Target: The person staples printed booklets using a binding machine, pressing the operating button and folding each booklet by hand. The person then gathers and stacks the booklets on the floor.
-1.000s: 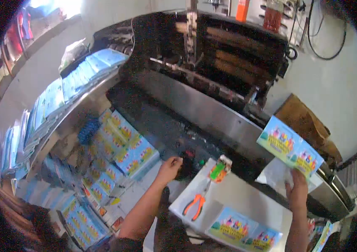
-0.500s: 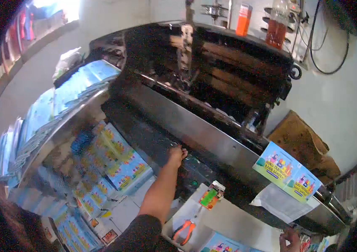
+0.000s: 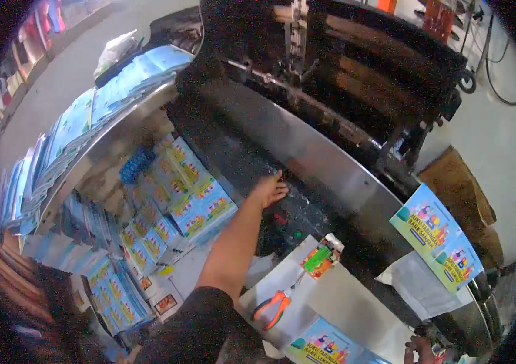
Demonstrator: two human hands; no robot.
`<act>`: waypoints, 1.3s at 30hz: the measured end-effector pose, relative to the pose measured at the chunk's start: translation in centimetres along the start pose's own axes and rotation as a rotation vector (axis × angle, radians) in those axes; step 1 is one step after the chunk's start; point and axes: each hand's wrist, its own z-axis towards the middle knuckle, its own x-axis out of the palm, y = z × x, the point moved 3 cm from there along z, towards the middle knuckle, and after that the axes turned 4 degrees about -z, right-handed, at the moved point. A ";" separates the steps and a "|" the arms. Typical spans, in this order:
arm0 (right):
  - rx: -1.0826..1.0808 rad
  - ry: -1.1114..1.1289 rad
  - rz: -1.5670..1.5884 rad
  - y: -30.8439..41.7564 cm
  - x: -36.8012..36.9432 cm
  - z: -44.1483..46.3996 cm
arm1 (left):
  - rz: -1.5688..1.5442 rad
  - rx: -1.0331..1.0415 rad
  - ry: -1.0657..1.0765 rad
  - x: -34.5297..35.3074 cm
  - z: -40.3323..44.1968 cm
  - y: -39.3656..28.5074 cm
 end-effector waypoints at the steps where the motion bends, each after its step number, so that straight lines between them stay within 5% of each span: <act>1: 0.011 -0.014 -0.009 -0.1 0.0 0.1 | -0.045 -0.015 -0.057 0.1 1.0 0.4; 5: -0.036 -0.032 -0.111 1.0 -0.2 -1.0 | -0.216 -0.014 -0.215 2.6 0.7 2.2; 11: 0.225 -0.095 -0.136 1.6 -0.5 -3.3 | -0.522 -0.016 -0.249 3.1 2.2 3.7; 18: 0.036 -0.195 -0.318 6.0 -0.8 -1.5 | -0.411 0.001 -0.367 3.9 0.4 0.8; 20: -0.013 -0.051 -0.451 5.4 -0.6 -1.3 | -0.289 0.022 -0.352 3.8 2.2 2.7; 21: 0.072 -0.055 -0.258 4.8 -0.5 -0.9 | -0.018 0.185 -0.202 2.7 2.2 3.6; 25: 0.284 -0.015 0.006 3.4 1.1 -0.1 | -0.146 0.010 -0.358 2.3 1.4 3.5; 30: 0.062 -0.014 -0.027 2.3 1.5 1.2 | -0.376 0.045 -0.371 3.2 1.1 2.7; 39: 0.142 -0.039 -0.058 2.4 1.2 -0.2 | -0.423 0.056 -0.316 3.1 0.5 2.4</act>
